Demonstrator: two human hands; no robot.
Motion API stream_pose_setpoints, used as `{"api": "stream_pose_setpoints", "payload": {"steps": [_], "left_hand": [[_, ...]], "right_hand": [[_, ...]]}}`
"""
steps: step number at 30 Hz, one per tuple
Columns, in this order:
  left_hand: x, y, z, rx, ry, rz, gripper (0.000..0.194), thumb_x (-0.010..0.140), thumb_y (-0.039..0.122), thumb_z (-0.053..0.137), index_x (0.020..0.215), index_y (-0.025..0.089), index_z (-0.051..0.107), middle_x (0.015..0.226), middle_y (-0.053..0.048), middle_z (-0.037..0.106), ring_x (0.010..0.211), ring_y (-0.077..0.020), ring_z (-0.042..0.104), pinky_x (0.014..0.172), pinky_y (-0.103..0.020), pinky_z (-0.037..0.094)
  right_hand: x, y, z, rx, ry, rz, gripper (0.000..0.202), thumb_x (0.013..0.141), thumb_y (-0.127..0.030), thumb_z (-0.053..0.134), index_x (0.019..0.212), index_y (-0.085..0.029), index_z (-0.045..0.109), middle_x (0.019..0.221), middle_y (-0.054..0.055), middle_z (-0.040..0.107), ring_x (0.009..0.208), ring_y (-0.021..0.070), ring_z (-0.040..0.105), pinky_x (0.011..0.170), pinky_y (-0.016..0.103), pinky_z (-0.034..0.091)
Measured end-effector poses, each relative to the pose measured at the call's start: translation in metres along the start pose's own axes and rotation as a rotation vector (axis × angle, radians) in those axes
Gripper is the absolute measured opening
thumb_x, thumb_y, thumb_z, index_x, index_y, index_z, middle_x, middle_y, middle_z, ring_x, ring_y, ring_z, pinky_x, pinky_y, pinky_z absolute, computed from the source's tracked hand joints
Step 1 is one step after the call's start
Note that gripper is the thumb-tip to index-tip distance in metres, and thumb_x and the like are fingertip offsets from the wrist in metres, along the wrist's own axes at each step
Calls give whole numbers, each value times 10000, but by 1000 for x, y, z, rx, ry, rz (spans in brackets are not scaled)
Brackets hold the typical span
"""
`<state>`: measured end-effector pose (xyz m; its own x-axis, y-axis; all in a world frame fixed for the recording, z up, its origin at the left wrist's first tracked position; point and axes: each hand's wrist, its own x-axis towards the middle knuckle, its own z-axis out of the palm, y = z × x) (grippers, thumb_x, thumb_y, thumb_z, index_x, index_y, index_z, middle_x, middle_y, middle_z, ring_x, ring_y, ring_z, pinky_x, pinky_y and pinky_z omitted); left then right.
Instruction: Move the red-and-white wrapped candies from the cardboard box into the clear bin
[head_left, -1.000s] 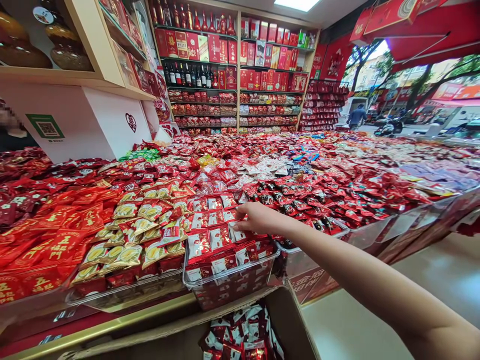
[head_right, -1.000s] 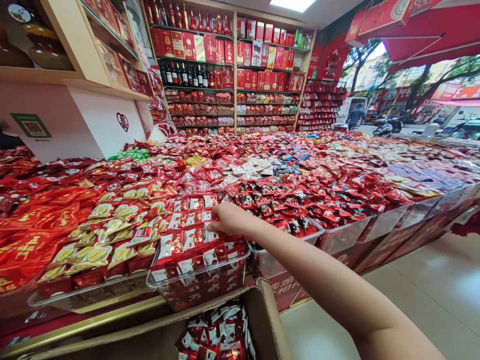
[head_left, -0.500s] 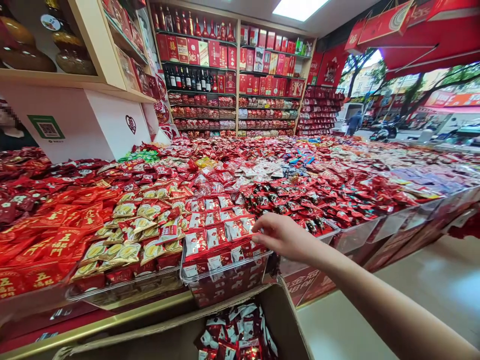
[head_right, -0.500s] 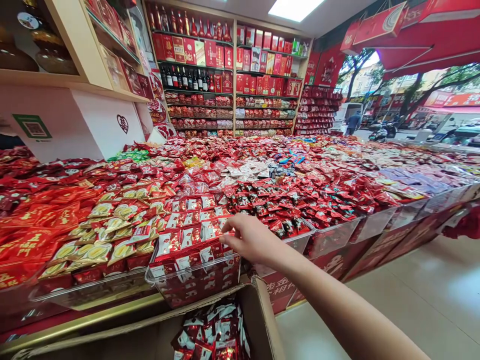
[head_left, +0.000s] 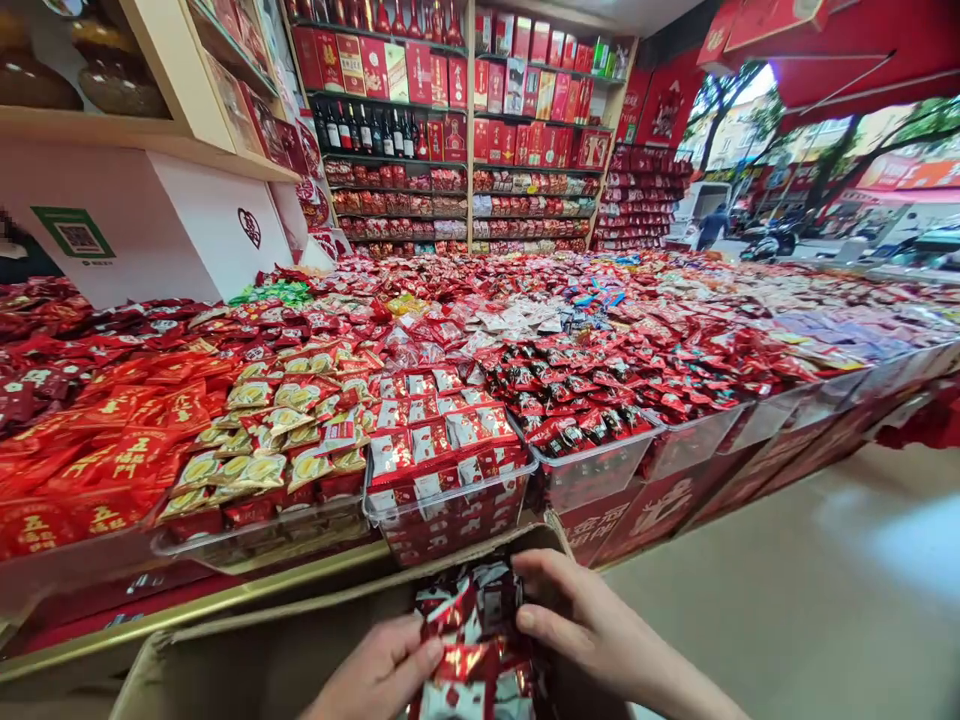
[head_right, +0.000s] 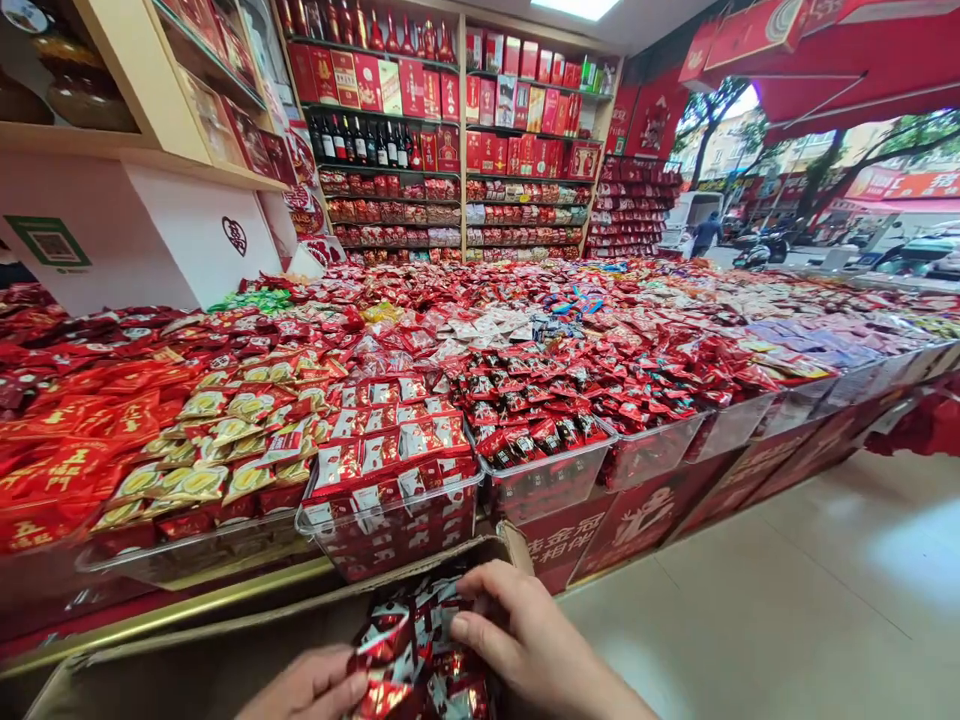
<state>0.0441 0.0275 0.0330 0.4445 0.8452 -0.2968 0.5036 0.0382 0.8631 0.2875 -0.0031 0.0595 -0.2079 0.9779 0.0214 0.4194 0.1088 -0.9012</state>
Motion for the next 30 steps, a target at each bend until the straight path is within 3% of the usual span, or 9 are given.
{"api": "stream_pose_setpoints", "payload": {"steps": [3,6,10,13,17,20,24,26,30], "left_hand": [[-1,19,5,-232,-82,70,273,770,397,498,709,171,639,666,29,645,654,-139,555,596,-212,421],[-2,32,18,-526,-36,96,205,762,344,533,835,186,642,667,27,661,616,-124,558,588,-212,435],[-3,36,31,-891,112,38,233,690,253,631,919,210,617,659,24,695,575,-147,616,564,-248,475],[-5,38,33,-1036,153,-7,251,678,209,638,928,209,613,651,18,706,573,-159,638,560,-259,493],[-8,46,31,-978,58,-1,253,685,215,637,936,192,617,673,-2,712,560,-154,639,543,-250,500],[-9,50,29,-914,-11,27,268,718,258,609,978,193,604,725,-12,708,566,-136,628,551,-233,498],[-8,50,24,-847,-3,-4,293,762,326,547,1016,185,584,730,-26,691,486,-97,560,454,-203,471],[-7,49,21,-802,-8,-4,277,775,331,528,1000,183,589,708,-19,678,486,-88,534,446,-190,447],[-6,47,17,-701,-57,86,211,794,301,506,955,189,583,703,18,630,600,-92,519,571,-193,424]], "right_hand": [[3,3,27,334,-41,62,379,712,-333,599,1063,-226,507,977,58,578,853,183,533,708,300,422],[11,0,42,654,-53,99,292,703,-312,616,952,-181,539,869,48,601,761,147,557,676,284,437],[17,-5,46,790,24,84,283,648,-257,672,885,-163,549,834,37,604,768,126,554,707,266,426],[18,-6,48,839,55,87,291,653,-270,670,896,-170,545,801,20,594,726,114,551,675,250,422],[20,-7,52,860,59,106,304,667,-315,656,913,-171,552,777,10,585,689,107,536,647,239,412],[21,-6,55,919,73,157,239,667,-352,648,766,-153,559,723,3,582,619,96,514,601,231,404],[21,-4,56,1031,108,225,261,669,-355,645,612,-152,490,547,-41,514,463,60,433,475,193,346],[21,-3,56,1068,78,247,220,668,-345,648,680,-163,525,577,-41,533,463,61,445,469,192,349],[22,-4,54,1115,20,246,255,651,-320,670,836,-179,566,736,0,604,599,99,538,588,240,414]]}}
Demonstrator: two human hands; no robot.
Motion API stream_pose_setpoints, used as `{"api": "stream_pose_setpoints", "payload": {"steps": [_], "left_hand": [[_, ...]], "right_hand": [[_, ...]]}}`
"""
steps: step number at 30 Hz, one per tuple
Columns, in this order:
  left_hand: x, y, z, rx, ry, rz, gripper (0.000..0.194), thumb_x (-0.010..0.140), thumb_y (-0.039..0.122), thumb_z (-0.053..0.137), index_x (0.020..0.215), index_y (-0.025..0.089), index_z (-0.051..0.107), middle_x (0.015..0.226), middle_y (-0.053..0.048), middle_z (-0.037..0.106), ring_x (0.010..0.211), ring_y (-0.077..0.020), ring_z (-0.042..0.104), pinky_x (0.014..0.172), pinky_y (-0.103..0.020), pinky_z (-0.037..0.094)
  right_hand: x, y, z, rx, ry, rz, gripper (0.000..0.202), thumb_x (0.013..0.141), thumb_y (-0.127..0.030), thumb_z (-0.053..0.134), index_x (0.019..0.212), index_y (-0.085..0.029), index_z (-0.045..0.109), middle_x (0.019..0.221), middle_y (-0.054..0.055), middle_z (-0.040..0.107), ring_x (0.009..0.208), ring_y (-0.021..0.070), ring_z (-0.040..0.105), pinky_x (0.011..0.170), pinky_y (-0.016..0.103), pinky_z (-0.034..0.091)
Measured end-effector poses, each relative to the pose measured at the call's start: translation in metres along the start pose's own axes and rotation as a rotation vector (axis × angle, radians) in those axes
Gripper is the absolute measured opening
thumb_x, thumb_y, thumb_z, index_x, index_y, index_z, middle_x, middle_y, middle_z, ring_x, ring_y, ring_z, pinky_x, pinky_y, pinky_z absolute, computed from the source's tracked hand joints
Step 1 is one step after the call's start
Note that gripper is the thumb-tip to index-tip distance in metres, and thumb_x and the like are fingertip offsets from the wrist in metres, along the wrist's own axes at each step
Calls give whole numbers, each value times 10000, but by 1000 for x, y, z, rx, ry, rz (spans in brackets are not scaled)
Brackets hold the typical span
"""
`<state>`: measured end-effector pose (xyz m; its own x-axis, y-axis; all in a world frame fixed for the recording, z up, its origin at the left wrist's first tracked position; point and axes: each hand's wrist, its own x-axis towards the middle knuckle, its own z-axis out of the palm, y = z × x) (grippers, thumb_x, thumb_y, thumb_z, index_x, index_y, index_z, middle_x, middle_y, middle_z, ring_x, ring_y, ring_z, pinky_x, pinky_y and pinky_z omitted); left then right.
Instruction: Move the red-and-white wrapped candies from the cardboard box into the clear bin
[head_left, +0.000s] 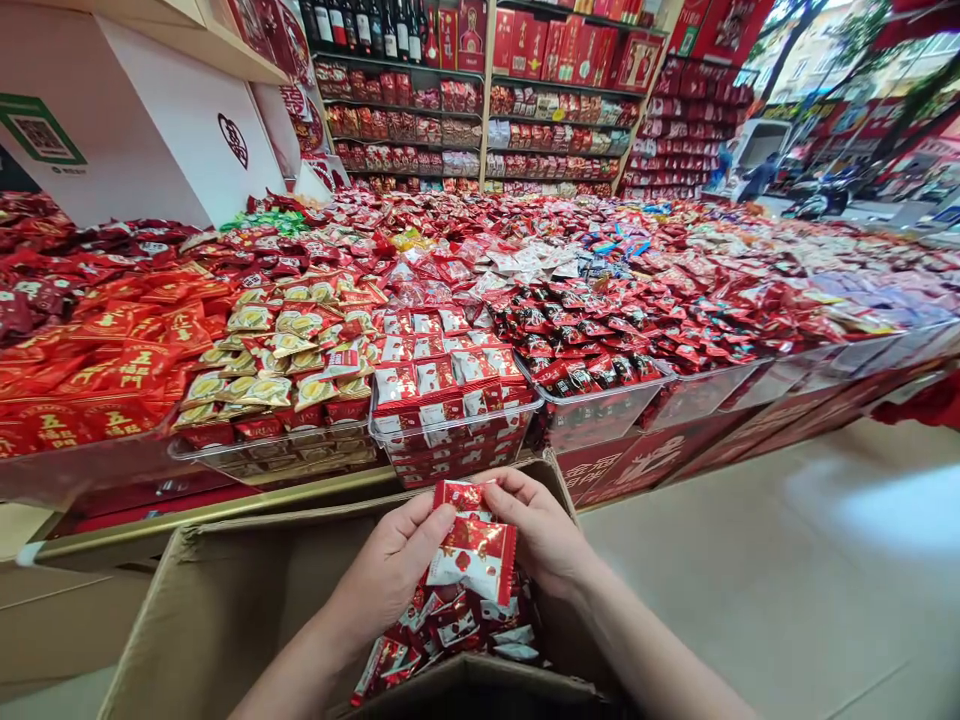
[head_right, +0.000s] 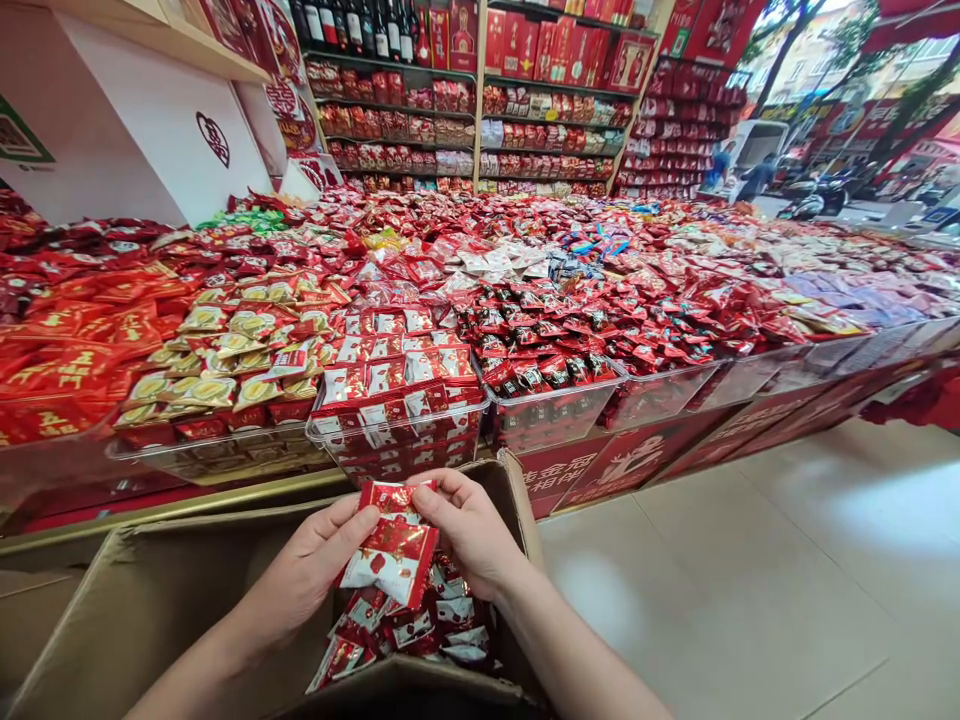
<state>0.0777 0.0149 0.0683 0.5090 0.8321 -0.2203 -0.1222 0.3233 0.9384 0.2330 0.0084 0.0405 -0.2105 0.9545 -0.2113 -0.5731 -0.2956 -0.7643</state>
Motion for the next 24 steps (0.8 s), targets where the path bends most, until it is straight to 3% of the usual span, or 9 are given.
{"api": "stream_pose_setpoints", "payload": {"steps": [3,6,8,14,18,20,22,24], "left_hand": [[1,-2,-4,114,21,15,153,791,325,496,790,181,548,632,52,539,569,-80,451,542,-182,378],[3,-5,-9,265,109,53,270,766,371,513,595,186,414,529,84,375,481,-62,314,450,-168,279],[3,-6,-12,398,159,95,305,761,389,510,570,195,372,521,87,319,480,-68,284,442,-177,253],[-1,-4,-15,662,228,150,301,758,384,503,550,191,403,523,81,335,495,-77,307,453,-179,273],[-3,-9,-15,527,273,58,322,720,409,545,538,203,377,466,89,377,427,-72,370,406,-173,301],[-3,-10,-15,436,315,28,326,719,428,541,547,211,369,444,91,405,396,-79,415,381,-176,324],[-3,-10,-13,450,374,57,319,724,431,537,555,210,379,432,92,423,388,-79,434,373,-172,330],[-2,-8,-8,520,430,109,317,733,423,532,552,207,386,415,93,427,386,-72,433,376,-163,327]], "right_hand": [[0,0,0,-10,1,-8,218,626,-307,690,695,-151,554,676,0,604,569,97,528,582,239,411],[0,1,-1,-38,55,-49,223,620,-325,689,651,-154,549,639,-11,596,538,93,506,547,229,401],[-1,3,-2,-100,87,-89,218,635,-344,673,659,-154,569,637,-8,592,544,95,499,545,228,398],[0,7,-9,-378,124,-118,254,660,-393,637,684,-142,604,618,6,580,543,100,474,530,231,370],[0,3,-21,-507,155,-146,274,687,-415,601,689,-141,589,614,15,573,549,112,472,530,243,367],[-2,0,-26,-665,208,-229,267,723,-416,560,729,-152,598,692,35,594,636,140,501,592,264,385],[-5,-3,-26,-830,248,-323,258,759,-410,514,766,-168,603,775,43,596,732,159,506,658,274,386],[-8,-3,-21,-862,208,-318,275,779,-418,479,754,-169,591,739,29,573,698,145,492,627,256,381]]}}
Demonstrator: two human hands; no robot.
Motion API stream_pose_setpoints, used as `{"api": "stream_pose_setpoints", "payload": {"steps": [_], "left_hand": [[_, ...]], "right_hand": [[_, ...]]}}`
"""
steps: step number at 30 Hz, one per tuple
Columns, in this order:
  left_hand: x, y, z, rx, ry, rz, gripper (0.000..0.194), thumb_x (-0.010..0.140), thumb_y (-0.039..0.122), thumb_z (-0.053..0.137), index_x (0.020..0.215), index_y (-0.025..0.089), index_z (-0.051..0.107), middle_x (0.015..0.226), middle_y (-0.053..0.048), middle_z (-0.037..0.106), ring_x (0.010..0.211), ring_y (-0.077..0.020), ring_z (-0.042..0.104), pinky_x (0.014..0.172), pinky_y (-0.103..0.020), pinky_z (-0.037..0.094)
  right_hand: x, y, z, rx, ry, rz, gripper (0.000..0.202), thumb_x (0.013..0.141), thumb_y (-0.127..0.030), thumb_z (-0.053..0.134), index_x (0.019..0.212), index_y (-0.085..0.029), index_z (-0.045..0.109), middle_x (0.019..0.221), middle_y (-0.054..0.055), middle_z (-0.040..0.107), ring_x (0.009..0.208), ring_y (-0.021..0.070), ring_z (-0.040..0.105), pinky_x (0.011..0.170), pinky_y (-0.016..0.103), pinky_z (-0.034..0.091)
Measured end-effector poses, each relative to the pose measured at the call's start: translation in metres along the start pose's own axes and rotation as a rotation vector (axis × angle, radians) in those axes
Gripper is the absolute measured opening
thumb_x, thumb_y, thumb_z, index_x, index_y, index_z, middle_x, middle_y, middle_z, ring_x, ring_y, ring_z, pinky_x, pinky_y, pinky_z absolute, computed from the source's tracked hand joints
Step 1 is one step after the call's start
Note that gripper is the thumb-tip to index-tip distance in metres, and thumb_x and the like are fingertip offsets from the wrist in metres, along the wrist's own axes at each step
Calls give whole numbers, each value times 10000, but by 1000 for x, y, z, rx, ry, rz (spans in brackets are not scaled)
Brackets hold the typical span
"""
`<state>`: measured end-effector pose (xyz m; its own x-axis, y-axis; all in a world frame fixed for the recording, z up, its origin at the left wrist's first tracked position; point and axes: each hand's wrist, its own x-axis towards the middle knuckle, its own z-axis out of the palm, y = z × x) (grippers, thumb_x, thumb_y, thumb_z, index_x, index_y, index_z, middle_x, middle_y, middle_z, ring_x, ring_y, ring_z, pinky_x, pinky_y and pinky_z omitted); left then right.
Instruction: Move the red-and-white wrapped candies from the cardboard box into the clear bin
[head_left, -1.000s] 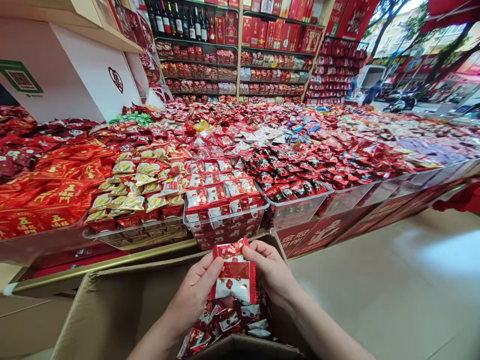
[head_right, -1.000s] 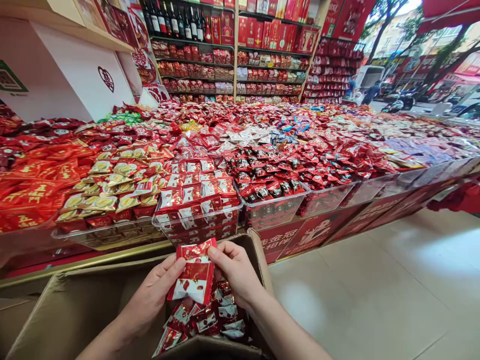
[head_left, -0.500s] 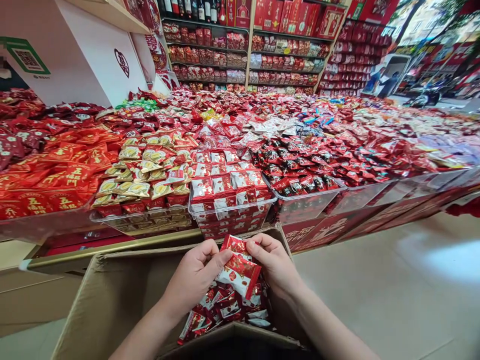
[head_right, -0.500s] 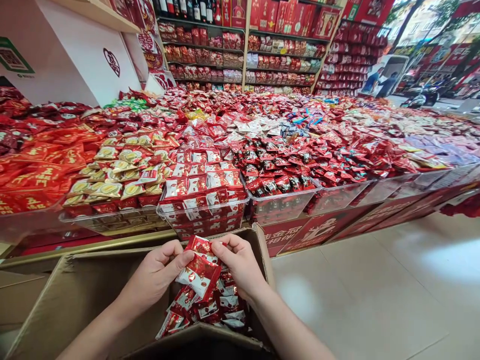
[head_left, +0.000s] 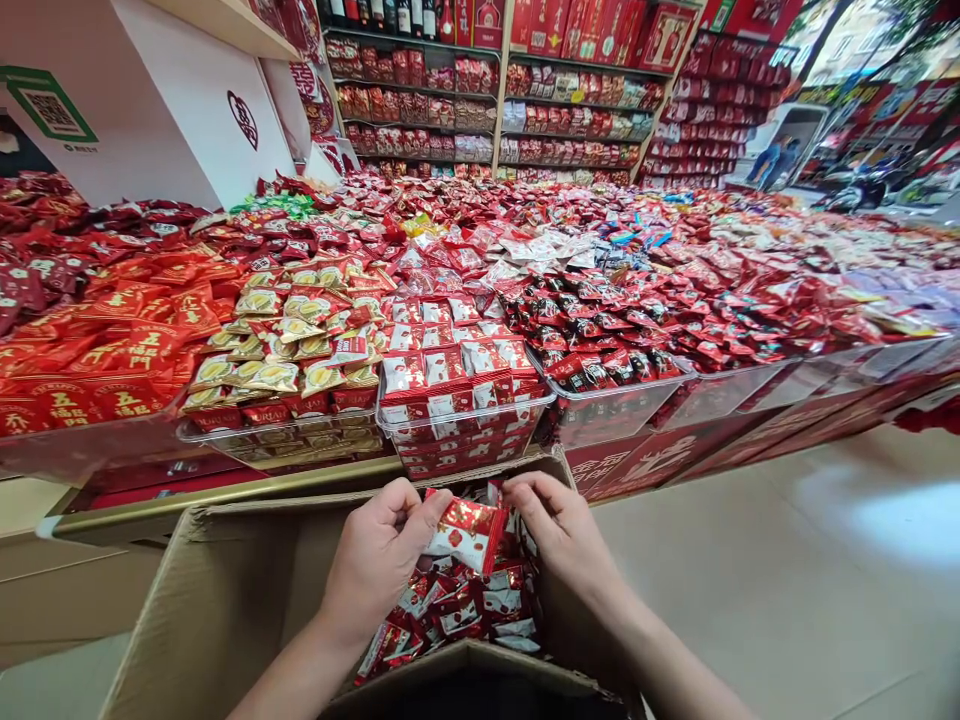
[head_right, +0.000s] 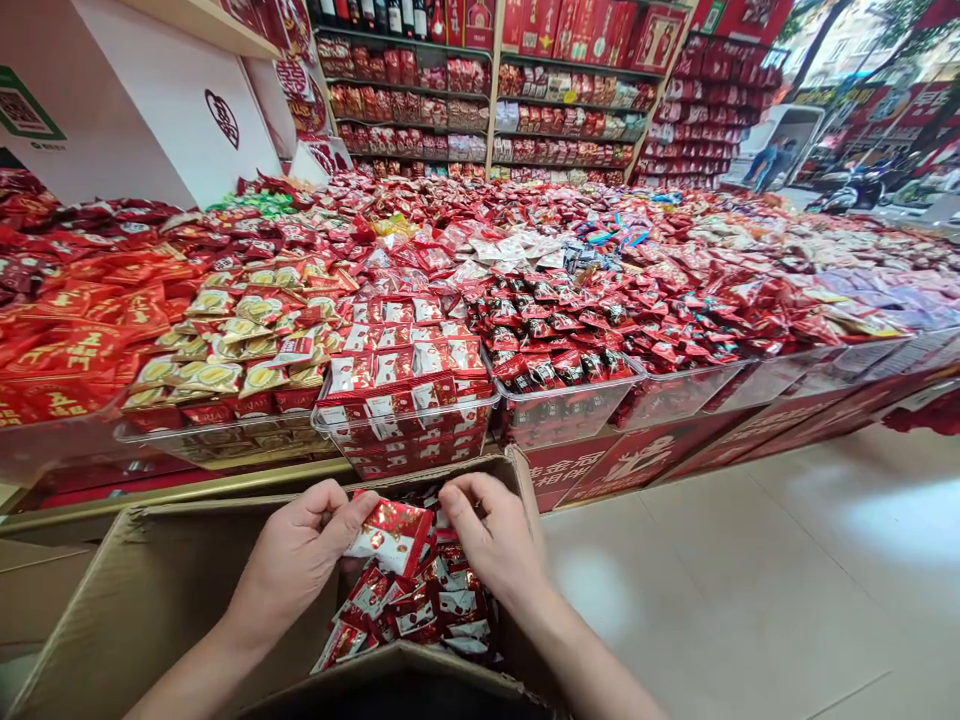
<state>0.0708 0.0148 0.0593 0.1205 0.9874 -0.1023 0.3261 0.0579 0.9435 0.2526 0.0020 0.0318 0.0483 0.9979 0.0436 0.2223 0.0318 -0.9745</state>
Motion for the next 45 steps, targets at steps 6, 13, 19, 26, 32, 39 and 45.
{"api": "stream_pose_setpoints", "payload": {"steps": [6,13,19,26,32,39,45], "left_hand": [[1,11,9,-51,-24,-3,317,748,441,502,563,207,395,398,102,408,341,-58,402,335,-151,317],[0,17,16,-318,-145,-120,332,750,437,502,553,201,376,340,116,379,253,-17,260,252,-114,176],[-4,20,11,-195,-251,-108,346,746,489,467,569,211,362,364,115,367,280,-33,272,272,-137,219],[-6,23,10,305,-477,182,357,766,433,471,520,190,384,478,77,368,464,-71,334,429,-186,258],[14,53,-3,501,-173,574,167,825,293,434,837,193,567,719,16,547,682,-118,511,642,-212,392],[84,86,-8,956,33,715,246,798,301,457,931,160,609,889,-79,602,864,-223,498,793,-359,370],[96,89,2,914,8,621,190,784,294,457,788,203,624,785,-38,657,759,-199,555,667,-297,406]], "right_hand": [[-11,-11,15,431,-449,143,272,727,-409,563,770,-141,579,559,-29,482,477,64,380,468,199,300],[-24,-6,16,690,-457,170,369,683,-456,597,573,-114,511,457,-30,457,389,39,359,396,179,253],[-26,-2,6,651,-509,193,317,669,-410,632,640,-105,554,527,-17,507,452,48,422,441,170,312],[-17,-15,-2,548,-546,101,378,609,-318,696,935,-161,585,689,-14,561,593,81,509,553,202,407],[11,-53,-37,78,-256,-234,86,710,-211,605,766,-152,633,714,16,603,657,108,550,609,229,436],[88,-77,-61,118,28,-484,79,727,-208,566,776,-181,511,672,-27,535,603,84,514,580,228,428],[100,-73,-52,-192,13,-493,83,730,-201,547,783,-184,484,699,-21,539,641,101,494,599,235,389]]}}
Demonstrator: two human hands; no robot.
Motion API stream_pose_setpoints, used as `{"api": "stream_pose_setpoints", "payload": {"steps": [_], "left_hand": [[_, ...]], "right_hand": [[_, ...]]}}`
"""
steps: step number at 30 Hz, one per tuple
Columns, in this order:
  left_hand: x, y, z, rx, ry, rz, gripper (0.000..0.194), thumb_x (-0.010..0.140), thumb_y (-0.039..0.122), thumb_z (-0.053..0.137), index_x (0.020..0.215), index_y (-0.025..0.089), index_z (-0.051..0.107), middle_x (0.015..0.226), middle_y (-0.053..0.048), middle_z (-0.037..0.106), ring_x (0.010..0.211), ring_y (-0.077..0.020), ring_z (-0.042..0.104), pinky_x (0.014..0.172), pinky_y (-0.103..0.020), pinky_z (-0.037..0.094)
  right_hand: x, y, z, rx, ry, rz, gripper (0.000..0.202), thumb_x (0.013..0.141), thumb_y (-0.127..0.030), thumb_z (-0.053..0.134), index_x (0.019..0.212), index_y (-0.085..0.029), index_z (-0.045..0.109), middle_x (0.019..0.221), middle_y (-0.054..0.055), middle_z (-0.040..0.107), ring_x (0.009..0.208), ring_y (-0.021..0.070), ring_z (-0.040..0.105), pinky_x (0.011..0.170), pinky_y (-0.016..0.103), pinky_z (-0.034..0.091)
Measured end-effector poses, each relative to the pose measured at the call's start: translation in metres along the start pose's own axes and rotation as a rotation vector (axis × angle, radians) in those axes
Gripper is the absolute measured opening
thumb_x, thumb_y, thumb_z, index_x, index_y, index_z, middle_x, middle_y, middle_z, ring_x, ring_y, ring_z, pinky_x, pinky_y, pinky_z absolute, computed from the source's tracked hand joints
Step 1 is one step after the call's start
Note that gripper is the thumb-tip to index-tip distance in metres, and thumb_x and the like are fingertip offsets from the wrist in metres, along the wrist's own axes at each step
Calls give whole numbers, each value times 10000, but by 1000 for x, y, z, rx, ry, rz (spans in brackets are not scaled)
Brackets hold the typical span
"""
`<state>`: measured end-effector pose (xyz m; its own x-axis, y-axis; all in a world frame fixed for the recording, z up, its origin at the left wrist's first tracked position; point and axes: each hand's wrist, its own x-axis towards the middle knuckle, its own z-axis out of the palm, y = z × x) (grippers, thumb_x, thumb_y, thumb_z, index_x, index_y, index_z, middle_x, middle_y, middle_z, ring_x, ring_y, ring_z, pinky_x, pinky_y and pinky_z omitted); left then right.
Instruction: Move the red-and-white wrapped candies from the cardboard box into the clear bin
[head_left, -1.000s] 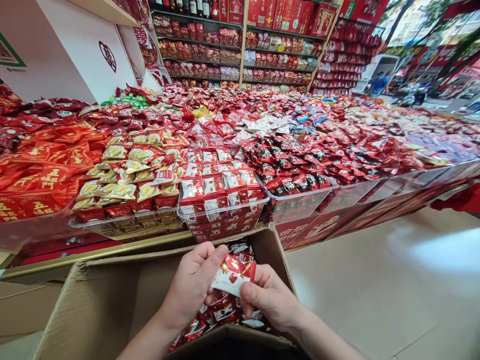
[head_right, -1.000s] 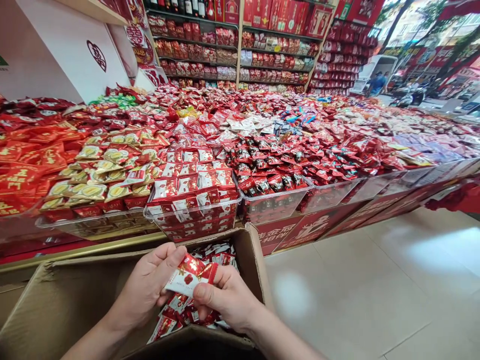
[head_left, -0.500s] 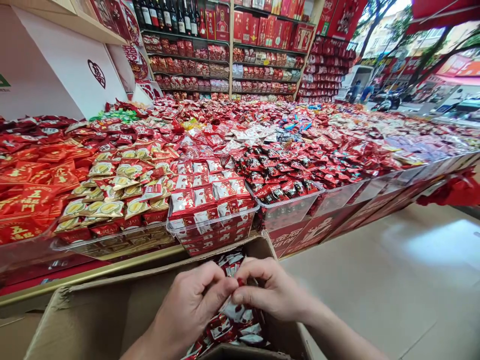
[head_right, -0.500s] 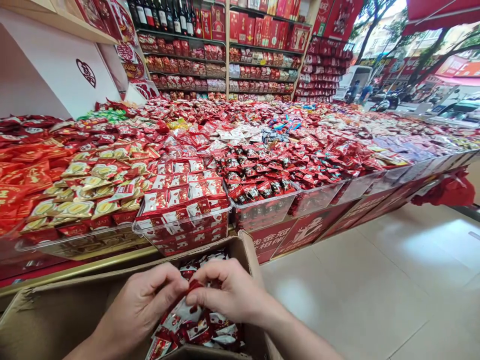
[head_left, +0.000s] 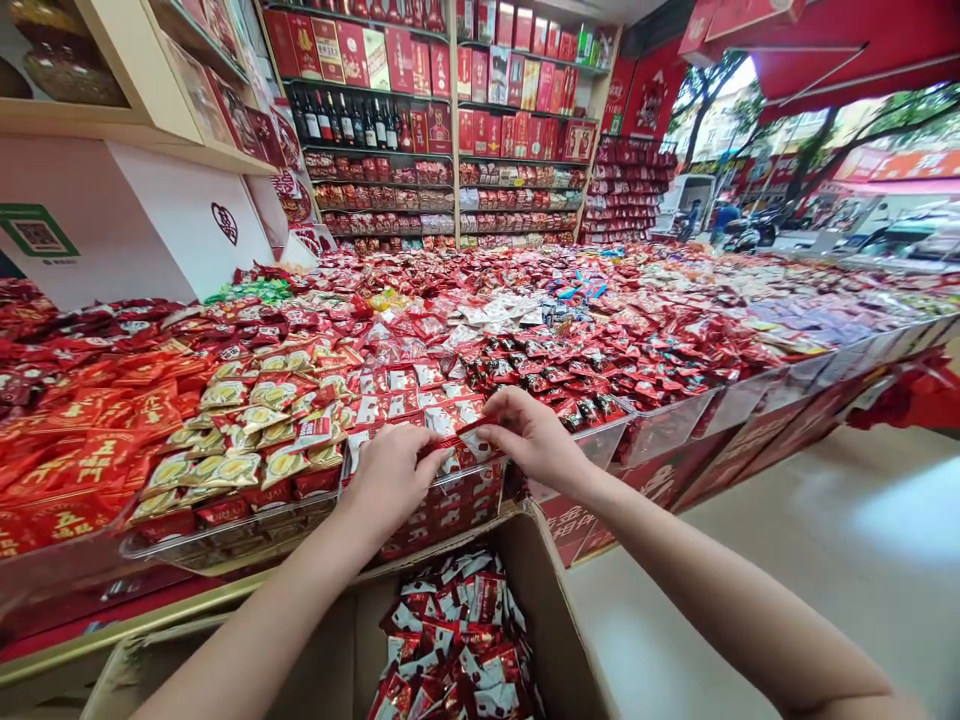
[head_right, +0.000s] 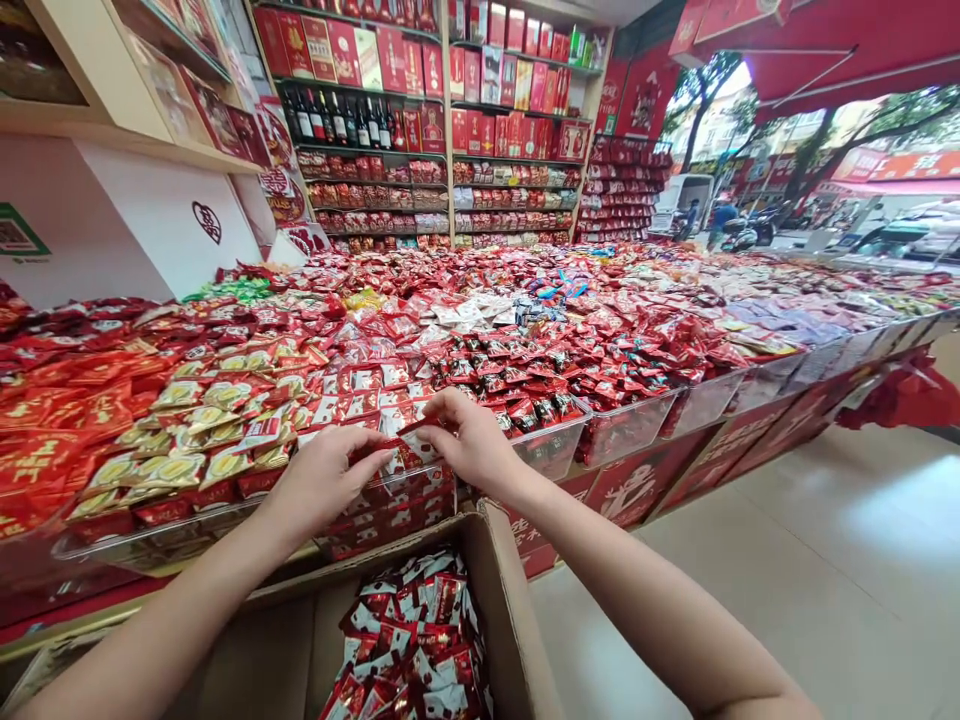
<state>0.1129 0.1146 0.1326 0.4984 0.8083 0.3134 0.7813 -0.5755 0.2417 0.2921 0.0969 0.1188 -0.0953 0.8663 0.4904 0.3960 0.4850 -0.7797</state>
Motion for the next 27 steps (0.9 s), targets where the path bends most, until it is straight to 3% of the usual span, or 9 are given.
{"api": "stream_pose_setpoints", "payload": {"steps": [4,10,13,19,23,27], "left_hand": [[2,1,-3,-57,-26,-30,191,770,298,460,768,212,630,772,-26,663,745,-190,572,655,-278,406],[5,-3,-8,-156,-73,-63,211,762,336,454,749,217,626,709,7,662,650,-164,583,598,-249,407],[3,-4,-9,-176,-75,-73,227,772,349,439,790,211,619,745,0,662,678,-167,586,619,-254,407],[4,-1,-10,-178,-122,-60,218,774,341,434,764,210,608,716,3,633,660,-164,564,609,-255,401],[7,2,-11,-165,-136,-53,226,779,334,425,786,201,607,731,-7,629,676,-171,557,617,-265,398],[7,2,-12,-153,-147,-54,226,779,331,427,771,201,611,733,-7,631,676,-172,556,618,-266,394]], "right_hand": [[1,-10,-11,-322,-104,-6,39,705,-158,561,680,-170,534,643,-18,546,616,106,469,568,227,342],[11,5,-15,-244,-128,64,67,710,-203,567,720,-171,509,639,-28,551,584,94,476,528,202,333],[12,8,-17,-344,-189,91,46,716,-190,550,721,-164,513,648,-16,569,585,98,493,524,200,330],[12,-7,-23,-789,-313,44,67,740,-184,512,736,-167,577,698,30,621,635,137,531,528,218,297],[17,-11,-23,-816,-396,-23,142,746,-233,521,845,-170,600,758,53,635,678,144,539,555,217,303],[24,-11,-23,-849,-459,-97,179,771,-217,481,697,-144,627,613,51,609,586,121,502,515,216,274]]}}
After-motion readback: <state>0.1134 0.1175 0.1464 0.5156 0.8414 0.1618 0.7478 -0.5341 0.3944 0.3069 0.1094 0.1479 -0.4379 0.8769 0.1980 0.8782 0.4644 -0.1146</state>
